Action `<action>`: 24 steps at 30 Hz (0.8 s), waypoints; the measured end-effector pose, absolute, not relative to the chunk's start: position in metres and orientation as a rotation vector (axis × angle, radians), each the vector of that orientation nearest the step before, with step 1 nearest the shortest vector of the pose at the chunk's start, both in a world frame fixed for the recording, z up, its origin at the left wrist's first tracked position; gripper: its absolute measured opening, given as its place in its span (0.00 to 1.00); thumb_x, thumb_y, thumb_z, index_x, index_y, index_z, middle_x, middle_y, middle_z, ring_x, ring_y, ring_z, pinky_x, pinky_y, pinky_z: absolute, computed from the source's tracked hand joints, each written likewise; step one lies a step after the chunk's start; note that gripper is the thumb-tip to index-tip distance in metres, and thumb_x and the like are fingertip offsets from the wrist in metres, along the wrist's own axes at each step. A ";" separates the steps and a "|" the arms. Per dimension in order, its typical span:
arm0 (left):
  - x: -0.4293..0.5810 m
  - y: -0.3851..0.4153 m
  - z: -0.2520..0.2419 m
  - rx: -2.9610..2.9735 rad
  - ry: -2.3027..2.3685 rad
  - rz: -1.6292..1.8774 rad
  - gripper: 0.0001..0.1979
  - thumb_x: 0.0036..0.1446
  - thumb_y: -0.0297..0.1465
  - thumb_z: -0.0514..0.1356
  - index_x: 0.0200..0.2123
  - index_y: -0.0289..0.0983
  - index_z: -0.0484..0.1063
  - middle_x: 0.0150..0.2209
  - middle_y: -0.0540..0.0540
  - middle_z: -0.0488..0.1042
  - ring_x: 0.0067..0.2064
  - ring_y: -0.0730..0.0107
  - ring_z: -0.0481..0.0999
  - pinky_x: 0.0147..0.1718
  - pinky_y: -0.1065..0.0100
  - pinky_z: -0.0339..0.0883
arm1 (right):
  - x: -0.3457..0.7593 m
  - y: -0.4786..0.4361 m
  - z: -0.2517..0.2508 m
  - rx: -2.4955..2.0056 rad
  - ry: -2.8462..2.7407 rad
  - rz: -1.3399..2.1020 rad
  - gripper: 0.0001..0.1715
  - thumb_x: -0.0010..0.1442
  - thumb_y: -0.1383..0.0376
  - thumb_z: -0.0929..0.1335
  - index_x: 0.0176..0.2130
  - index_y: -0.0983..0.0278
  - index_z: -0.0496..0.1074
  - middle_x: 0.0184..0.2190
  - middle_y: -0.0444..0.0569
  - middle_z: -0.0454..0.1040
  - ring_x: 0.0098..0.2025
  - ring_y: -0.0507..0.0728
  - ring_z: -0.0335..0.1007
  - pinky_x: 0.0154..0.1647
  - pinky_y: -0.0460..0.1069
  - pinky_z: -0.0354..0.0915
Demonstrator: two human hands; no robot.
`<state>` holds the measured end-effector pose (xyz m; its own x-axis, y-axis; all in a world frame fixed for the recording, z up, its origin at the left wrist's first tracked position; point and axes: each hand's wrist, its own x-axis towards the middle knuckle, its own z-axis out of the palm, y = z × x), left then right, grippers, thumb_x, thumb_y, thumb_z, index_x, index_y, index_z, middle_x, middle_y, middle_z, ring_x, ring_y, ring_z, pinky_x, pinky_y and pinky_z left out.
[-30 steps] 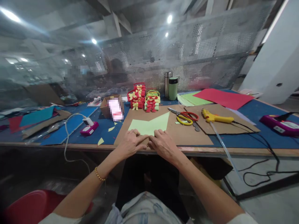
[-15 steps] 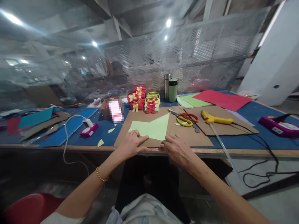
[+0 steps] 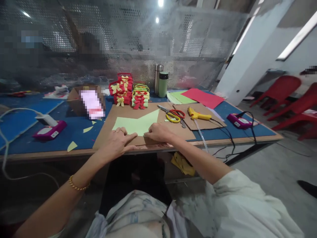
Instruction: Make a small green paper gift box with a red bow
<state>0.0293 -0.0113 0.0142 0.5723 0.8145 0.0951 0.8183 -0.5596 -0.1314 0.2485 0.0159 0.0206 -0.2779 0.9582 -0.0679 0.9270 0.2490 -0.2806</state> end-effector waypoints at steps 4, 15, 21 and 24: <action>0.031 -0.012 0.014 -2.611 -1.400 -0.024 0.28 0.63 0.54 0.57 0.58 0.44 0.74 0.45 0.34 0.72 0.49 0.48 0.70 0.46 0.57 0.61 | 0.250 0.019 0.021 -1.848 -2.418 0.392 0.19 0.59 0.56 0.68 0.23 0.65 0.76 0.21 0.47 0.72 0.24 0.51 0.57 0.24 0.48 0.47; 0.031 -0.013 0.015 -2.617 -1.421 -0.071 0.25 0.63 0.53 0.58 0.56 0.46 0.75 0.45 0.36 0.72 0.50 0.48 0.69 0.46 0.57 0.60 | 0.274 0.008 0.032 -1.986 -2.252 0.794 0.15 0.56 0.62 0.69 0.20 0.63 0.73 0.15 0.43 0.70 0.18 0.51 0.63 0.22 0.45 0.58; 0.030 -0.012 0.013 -2.622 -1.426 -0.091 0.25 0.63 0.53 0.58 0.55 0.46 0.76 0.46 0.36 0.72 0.50 0.48 0.69 0.46 0.57 0.60 | 0.289 0.004 0.037 -1.946 -2.303 0.463 0.17 0.56 0.61 0.70 0.20 0.65 0.71 0.17 0.43 0.68 0.25 0.51 0.64 0.25 0.46 0.54; 0.029 -0.013 0.013 -2.615 -1.428 -0.091 0.25 0.62 0.53 0.59 0.56 0.46 0.75 0.46 0.36 0.72 0.50 0.49 0.69 0.47 0.58 0.60 | 0.274 0.006 0.036 -1.764 -2.273 0.406 0.16 0.62 0.59 0.67 0.26 0.65 0.73 0.22 0.43 0.71 0.28 0.50 0.65 0.27 0.45 0.55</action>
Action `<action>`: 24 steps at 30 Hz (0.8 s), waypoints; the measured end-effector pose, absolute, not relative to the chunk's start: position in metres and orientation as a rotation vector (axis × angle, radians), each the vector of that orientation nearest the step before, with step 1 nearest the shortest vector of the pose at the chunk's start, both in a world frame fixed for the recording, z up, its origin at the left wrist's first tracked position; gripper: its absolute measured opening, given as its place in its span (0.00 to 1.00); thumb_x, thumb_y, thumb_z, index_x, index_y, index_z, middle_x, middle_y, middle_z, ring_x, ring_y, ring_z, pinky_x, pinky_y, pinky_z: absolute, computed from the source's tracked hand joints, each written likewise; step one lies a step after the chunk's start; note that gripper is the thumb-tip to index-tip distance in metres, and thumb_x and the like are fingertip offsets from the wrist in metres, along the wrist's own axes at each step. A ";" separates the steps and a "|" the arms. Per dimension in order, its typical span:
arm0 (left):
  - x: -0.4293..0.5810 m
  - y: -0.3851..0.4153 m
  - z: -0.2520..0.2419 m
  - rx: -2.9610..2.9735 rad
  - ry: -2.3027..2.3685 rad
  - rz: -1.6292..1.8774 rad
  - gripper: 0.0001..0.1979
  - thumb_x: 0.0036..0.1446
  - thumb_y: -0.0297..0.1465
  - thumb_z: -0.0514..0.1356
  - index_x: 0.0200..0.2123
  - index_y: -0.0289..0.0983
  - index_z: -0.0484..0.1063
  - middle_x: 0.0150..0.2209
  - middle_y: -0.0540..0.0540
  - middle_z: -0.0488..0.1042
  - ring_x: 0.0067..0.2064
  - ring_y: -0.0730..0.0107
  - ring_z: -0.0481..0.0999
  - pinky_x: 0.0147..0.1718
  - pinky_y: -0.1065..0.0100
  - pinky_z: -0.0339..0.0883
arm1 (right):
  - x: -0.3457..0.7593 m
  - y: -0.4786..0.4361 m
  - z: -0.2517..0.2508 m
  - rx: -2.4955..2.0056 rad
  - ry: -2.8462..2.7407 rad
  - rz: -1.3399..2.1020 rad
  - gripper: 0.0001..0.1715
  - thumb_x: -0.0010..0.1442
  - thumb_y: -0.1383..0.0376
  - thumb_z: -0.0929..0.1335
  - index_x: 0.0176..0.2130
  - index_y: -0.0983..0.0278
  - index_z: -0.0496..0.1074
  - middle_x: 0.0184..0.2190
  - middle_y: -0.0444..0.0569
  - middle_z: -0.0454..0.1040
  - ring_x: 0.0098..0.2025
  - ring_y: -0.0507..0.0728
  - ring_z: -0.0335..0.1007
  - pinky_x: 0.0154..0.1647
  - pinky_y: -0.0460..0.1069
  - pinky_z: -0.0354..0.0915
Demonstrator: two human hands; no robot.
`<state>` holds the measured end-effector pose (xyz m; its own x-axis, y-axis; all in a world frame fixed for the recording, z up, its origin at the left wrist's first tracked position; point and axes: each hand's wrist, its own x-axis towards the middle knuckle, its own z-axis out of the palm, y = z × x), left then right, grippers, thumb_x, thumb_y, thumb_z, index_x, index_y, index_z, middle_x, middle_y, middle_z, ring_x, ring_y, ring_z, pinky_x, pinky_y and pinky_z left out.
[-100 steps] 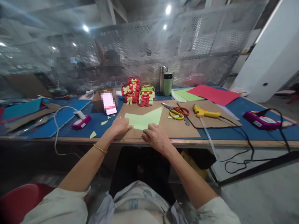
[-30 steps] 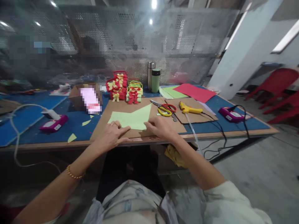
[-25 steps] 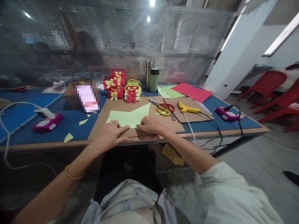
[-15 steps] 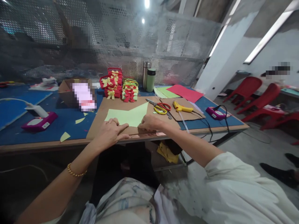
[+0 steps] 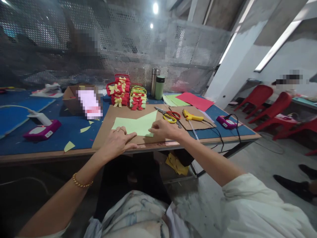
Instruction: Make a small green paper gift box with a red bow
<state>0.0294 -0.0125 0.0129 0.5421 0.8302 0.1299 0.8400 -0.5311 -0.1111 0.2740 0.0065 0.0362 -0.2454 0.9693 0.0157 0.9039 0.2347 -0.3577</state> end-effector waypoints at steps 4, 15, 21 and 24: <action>0.032 -0.009 0.015 -2.614 -1.480 -0.094 0.21 0.65 0.48 0.58 0.54 0.47 0.78 0.47 0.36 0.72 0.51 0.49 0.70 0.49 0.54 0.60 | 0.254 0.016 0.026 -1.674 -2.300 0.663 0.14 0.62 0.61 0.68 0.27 0.65 0.71 0.19 0.42 0.71 0.22 0.49 0.66 0.24 0.43 0.57; 0.076 0.021 0.009 -2.617 -1.900 -0.210 0.18 0.64 0.43 0.59 0.44 0.33 0.77 0.46 0.33 0.77 0.52 0.48 0.75 0.48 0.57 0.65 | 0.252 0.032 0.021 -1.725 -2.345 0.963 0.18 0.60 0.56 0.73 0.25 0.64 0.70 0.19 0.43 0.74 0.17 0.49 0.68 0.20 0.42 0.62; 0.067 0.025 0.012 -2.709 -1.885 -0.190 0.12 0.61 0.39 0.59 0.38 0.36 0.77 0.46 0.36 0.79 0.50 0.52 0.76 0.47 0.60 0.66 | 0.251 0.027 0.022 -1.763 -2.396 0.856 0.17 0.63 0.57 0.70 0.27 0.64 0.72 0.18 0.44 0.75 0.18 0.50 0.69 0.21 0.43 0.62; 0.057 0.025 0.015 -2.794 -1.813 -0.187 0.08 0.60 0.34 0.58 0.36 0.37 0.76 0.43 0.41 0.80 0.47 0.57 0.77 0.45 0.63 0.66 | 0.253 0.029 0.016 -1.742 -2.406 0.826 0.16 0.62 0.57 0.70 0.27 0.64 0.72 0.17 0.44 0.74 0.19 0.51 0.70 0.21 0.44 0.62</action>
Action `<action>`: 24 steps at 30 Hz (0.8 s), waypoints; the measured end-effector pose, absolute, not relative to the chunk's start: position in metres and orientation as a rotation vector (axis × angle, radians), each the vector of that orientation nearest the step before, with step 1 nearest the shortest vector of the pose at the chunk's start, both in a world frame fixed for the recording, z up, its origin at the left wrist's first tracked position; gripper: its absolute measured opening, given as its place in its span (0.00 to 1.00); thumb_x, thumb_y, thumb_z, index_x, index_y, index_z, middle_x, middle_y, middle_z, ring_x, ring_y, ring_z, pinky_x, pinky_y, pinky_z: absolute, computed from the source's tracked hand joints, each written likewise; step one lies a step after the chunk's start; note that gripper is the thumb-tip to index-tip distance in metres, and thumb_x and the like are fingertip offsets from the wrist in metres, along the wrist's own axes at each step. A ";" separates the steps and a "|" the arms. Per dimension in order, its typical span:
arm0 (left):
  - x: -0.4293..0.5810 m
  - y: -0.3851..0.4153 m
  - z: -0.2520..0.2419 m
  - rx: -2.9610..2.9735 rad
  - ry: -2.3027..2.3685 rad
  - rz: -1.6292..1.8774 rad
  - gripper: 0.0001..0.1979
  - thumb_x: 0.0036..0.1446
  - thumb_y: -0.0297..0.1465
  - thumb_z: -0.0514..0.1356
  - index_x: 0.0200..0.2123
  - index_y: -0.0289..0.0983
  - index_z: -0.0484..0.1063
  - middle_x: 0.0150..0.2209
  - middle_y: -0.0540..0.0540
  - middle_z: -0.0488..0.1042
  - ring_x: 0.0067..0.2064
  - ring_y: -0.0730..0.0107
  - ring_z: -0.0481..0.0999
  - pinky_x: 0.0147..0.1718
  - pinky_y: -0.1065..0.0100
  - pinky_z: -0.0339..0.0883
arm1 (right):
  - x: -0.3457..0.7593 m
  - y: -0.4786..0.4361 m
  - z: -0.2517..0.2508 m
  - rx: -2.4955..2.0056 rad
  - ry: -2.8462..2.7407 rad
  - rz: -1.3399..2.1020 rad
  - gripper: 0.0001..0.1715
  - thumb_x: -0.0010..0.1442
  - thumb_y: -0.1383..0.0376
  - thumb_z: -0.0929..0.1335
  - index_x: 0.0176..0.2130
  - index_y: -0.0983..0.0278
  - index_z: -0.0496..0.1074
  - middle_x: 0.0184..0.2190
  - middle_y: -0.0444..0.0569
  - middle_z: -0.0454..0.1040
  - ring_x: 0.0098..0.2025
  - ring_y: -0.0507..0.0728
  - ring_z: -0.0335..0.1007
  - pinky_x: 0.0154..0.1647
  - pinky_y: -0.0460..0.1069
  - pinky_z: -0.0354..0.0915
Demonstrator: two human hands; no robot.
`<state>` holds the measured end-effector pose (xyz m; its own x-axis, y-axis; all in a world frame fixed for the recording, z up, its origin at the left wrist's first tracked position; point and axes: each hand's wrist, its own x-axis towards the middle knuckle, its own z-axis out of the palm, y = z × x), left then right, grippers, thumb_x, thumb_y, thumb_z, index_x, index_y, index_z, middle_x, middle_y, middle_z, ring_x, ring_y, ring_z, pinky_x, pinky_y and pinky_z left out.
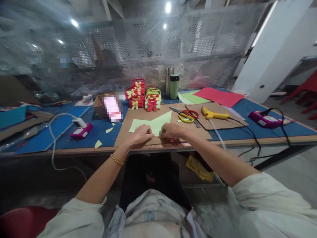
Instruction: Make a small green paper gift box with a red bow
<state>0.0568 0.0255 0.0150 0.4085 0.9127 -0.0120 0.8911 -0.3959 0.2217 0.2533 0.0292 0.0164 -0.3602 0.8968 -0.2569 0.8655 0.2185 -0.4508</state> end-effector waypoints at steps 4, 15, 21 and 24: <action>0.039 0.036 0.019 2.482 1.507 0.135 0.07 0.58 0.30 0.58 0.33 0.37 0.75 0.39 0.43 0.79 0.43 0.61 0.77 0.39 0.66 0.66 | 0.256 0.034 0.009 -1.726 -2.425 0.826 0.17 0.62 0.54 0.69 0.28 0.63 0.73 0.16 0.44 0.73 0.19 0.52 0.70 0.22 0.44 0.61; -0.030 0.069 0.020 2.436 1.517 0.070 0.05 0.54 0.29 0.57 0.29 0.37 0.72 0.33 0.45 0.77 0.35 0.65 0.73 0.35 0.67 0.63 | 0.257 0.029 0.012 -1.689 -2.378 0.830 0.17 0.60 0.53 0.70 0.28 0.63 0.72 0.17 0.43 0.73 0.18 0.52 0.68 0.21 0.45 0.58; -0.045 0.078 0.024 2.385 1.583 0.007 0.04 0.48 0.28 0.56 0.23 0.37 0.68 0.25 0.48 0.72 0.29 0.68 0.70 0.28 0.68 0.59 | 0.258 0.030 0.012 -1.682 -2.424 0.796 0.17 0.60 0.53 0.70 0.27 0.63 0.74 0.17 0.44 0.74 0.20 0.52 0.69 0.24 0.45 0.59; -0.044 0.077 0.030 2.387 1.662 -0.044 0.03 0.46 0.27 0.57 0.22 0.38 0.68 0.25 0.48 0.73 0.30 0.67 0.70 0.28 0.69 0.59 | 0.258 0.033 0.010 -1.678 -2.431 0.750 0.18 0.60 0.53 0.70 0.26 0.63 0.75 0.17 0.45 0.74 0.21 0.53 0.70 0.25 0.45 0.59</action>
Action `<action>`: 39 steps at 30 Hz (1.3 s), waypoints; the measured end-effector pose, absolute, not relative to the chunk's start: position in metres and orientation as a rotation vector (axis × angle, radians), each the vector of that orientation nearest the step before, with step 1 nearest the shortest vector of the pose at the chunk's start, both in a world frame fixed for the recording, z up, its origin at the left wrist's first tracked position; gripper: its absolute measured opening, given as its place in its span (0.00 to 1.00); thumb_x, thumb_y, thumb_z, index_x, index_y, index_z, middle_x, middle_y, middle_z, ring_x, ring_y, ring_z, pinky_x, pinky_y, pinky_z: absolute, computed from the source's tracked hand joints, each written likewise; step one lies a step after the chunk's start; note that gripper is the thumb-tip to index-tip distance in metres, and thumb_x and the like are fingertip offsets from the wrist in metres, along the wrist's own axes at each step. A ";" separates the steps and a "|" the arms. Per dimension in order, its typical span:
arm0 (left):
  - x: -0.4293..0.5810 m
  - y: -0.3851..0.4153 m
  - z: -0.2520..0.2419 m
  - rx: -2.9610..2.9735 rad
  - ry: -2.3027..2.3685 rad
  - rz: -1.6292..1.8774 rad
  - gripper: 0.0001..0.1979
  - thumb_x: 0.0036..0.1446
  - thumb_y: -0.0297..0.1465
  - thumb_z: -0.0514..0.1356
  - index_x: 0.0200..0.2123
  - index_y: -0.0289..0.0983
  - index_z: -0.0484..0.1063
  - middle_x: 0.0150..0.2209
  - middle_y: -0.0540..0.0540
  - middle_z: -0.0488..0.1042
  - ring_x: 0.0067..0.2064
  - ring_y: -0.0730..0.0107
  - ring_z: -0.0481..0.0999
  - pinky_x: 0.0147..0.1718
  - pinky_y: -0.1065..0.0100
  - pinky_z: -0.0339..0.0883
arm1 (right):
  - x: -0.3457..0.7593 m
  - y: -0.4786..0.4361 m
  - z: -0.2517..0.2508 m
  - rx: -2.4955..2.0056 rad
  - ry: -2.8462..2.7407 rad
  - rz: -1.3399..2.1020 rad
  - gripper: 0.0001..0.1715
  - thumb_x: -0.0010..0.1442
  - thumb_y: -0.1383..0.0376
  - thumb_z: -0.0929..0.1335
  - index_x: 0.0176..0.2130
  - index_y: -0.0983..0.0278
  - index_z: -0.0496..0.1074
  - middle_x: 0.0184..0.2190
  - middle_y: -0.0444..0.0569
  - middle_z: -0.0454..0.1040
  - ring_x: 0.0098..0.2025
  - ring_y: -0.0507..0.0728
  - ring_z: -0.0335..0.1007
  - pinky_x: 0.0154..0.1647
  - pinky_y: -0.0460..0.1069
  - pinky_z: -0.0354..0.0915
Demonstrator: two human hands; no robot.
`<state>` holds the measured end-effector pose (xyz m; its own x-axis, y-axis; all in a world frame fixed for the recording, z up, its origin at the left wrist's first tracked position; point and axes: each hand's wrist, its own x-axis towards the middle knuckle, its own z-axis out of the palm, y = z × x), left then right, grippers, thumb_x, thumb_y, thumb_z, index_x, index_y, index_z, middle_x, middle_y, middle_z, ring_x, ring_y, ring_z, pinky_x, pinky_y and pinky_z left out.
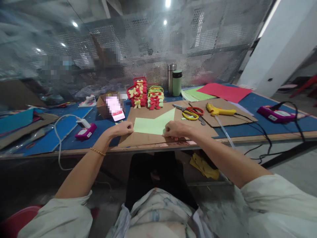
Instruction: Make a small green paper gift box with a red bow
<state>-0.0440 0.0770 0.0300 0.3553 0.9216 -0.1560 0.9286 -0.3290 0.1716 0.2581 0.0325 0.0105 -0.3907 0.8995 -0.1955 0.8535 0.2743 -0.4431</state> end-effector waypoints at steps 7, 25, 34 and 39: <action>-0.016 0.039 0.045 2.733 1.997 0.109 0.13 0.52 0.26 0.53 0.37 0.31 0.75 0.38 0.28 0.78 0.43 0.41 0.77 0.41 0.50 0.68 | 0.251 0.023 0.033 -1.752 -2.426 0.749 0.12 0.60 0.59 0.71 0.32 0.66 0.79 0.25 0.47 0.80 0.22 0.50 0.70 0.24 0.43 0.58; -0.009 0.031 -0.026 2.991 1.304 0.407 0.26 0.66 0.45 0.52 0.60 0.39 0.74 0.64 0.38 0.72 0.65 0.50 0.71 0.63 0.51 0.67 | 0.267 0.011 0.042 -1.875 -2.406 0.623 0.12 0.58 0.61 0.68 0.29 0.66 0.78 0.27 0.51 0.82 0.24 0.53 0.75 0.24 0.44 0.62; -0.004 0.022 -0.024 2.943 1.387 0.285 0.29 0.67 0.48 0.51 0.64 0.38 0.70 0.67 0.37 0.69 0.67 0.49 0.68 0.63 0.49 0.65 | 0.341 -0.001 0.022 -2.188 -2.069 -0.100 0.22 0.69 0.68 0.59 0.47 0.74 0.79 0.51 0.69 0.77 0.55 0.66 0.72 0.53 0.54 0.62; 0.002 0.015 -0.020 2.937 1.394 0.252 0.32 0.69 0.48 0.50 0.67 0.37 0.65 0.68 0.35 0.66 0.69 0.48 0.65 0.65 0.48 0.61 | 0.330 -0.014 -0.001 -2.189 -2.043 -0.325 0.24 0.71 0.58 0.62 0.44 0.72 0.81 0.50 0.68 0.76 0.56 0.69 0.65 0.57 0.59 0.56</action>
